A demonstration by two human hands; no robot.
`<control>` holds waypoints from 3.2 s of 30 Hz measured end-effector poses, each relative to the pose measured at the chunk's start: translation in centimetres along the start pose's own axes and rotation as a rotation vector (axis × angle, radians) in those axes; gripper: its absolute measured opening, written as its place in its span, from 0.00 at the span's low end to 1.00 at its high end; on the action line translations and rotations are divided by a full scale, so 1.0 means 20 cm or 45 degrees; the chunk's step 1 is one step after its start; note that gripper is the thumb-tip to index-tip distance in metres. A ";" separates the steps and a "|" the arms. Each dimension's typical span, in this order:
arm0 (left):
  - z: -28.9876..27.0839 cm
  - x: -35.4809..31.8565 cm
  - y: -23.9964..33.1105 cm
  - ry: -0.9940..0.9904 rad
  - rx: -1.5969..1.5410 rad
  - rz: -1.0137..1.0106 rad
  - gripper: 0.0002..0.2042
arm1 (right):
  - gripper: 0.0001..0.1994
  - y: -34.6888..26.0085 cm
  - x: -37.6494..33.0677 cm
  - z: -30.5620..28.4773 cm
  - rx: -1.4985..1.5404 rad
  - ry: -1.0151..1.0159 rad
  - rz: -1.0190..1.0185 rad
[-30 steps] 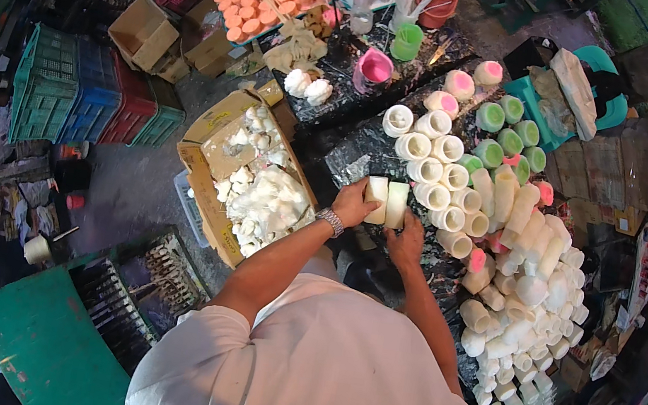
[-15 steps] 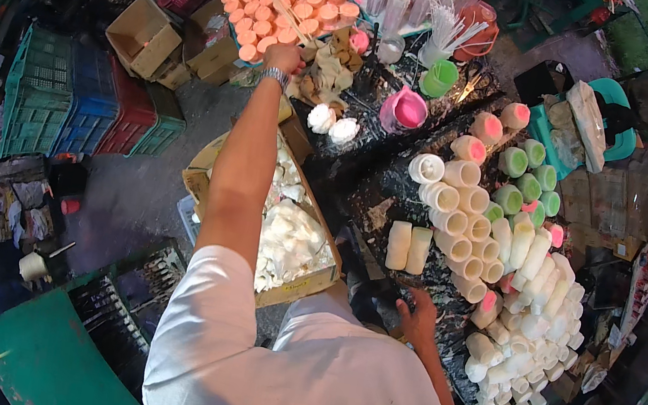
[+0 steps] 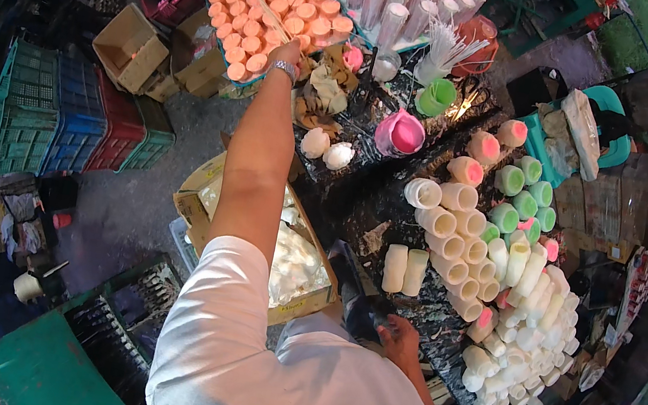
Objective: The person repeatedly picks small white cylindrical objects and inserts thin sticks into them, then places the assembled items into a tray. The person also uses shears to cut a bundle of sticks and continues the insertion process throughout the clip.
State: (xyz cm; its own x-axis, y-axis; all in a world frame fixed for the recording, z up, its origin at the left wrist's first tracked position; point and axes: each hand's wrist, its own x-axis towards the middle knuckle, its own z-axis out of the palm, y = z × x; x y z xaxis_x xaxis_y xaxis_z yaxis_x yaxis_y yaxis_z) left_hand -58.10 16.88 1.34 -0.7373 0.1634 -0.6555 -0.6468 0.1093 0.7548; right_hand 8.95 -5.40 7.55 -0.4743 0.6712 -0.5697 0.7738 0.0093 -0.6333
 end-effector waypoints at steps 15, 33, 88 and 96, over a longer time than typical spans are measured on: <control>-0.26 0.06 0.08 -0.308 -0.170 0.161 0.06 | 0.22 -0.04 -0.01 -0.02 0.191 -0.092 0.187; -0.30 -0.01 0.06 -0.395 0.268 0.089 0.10 | 0.16 -1.45 1.18 0.14 0.081 -0.178 -0.833; -0.64 -0.05 0.62 -0.637 0.463 0.540 0.11 | 0.21 -1.90 2.14 0.37 -0.363 0.121 -0.372; -0.72 -0.05 0.50 -0.722 0.267 0.367 0.13 | 0.22 -2.00 2.08 0.46 0.057 0.321 -0.899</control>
State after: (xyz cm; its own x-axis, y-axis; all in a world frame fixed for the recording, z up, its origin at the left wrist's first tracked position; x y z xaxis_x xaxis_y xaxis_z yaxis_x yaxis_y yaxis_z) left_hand -66.72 3.78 9.18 -0.6211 0.6983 -0.3558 -0.3457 0.1633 0.9240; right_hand -45.49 15.30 4.42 -0.7366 0.6667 0.1136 0.3010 0.4737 -0.8276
